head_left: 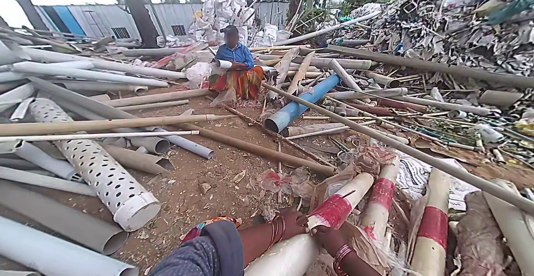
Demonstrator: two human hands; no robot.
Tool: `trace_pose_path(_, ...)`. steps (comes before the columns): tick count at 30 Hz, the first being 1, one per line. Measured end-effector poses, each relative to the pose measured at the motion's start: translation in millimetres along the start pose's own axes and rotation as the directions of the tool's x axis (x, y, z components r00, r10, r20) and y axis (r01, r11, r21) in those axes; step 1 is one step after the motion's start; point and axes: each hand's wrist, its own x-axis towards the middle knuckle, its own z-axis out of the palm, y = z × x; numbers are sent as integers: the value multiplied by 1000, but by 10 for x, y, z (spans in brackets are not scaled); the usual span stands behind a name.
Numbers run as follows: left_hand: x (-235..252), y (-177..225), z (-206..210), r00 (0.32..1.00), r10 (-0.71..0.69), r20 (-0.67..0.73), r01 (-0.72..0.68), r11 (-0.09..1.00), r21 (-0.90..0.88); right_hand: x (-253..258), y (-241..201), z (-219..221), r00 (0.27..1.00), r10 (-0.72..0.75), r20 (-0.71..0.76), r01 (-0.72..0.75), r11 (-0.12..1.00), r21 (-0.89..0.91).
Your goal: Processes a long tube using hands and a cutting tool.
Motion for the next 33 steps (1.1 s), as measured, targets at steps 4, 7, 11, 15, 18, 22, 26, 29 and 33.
trace_pose_path(4, -34, 29, -18, 1000, -10, 7, 10, 999, -34, -54, -10, 14, 1000, -22, 21, 21, 999, 45)
trace_pose_path(7, -40, 30, -20, 1000, -16, -2, 15, 996, -86, -42, 6, 1, 996, -66, 53, 67, 998, -6)
trace_pose_path(11, -20, 2, -23, 1000, -28, -2, 28, 995, -100, -112, -29, 48, 983, -118, 139, 126, 991, -47)
trace_pose_path(15, 23, -66, -37, 1000, -21, 4, 22, 994, -108, -248, -145, 18, 945, -166, 280, 237, 941, -241)
trace_pose_path(18, 15, -65, -40, 1000, -28, 10, 29, 995, -94, -256, -211, -40, 906, -124, 405, 299, 865, -404)
trace_pose_path(22, -25, -38, -53, 1000, -30, 7, 31, 998, -62, -193, -208, -124, 897, -70, 436, 316, 791, -524)
trace_pose_path(26, -29, -36, -68, 1000, -12, 9, 12, 1000, -24, -157, -154, -227, 914, -28, 406, 264, 800, -539)
trace_pose_path(29, -17, -25, -69, 1000, 24, 19, -24, 1000, -12, -106, -71, -317, 944, 22, 328, 182, 796, -577)
trace_pose_path(33, -86, 116, -101, 994, 75, 85, -82, 993, 83, 41, 89, -448, 980, 41, 197, 84, 806, -586)
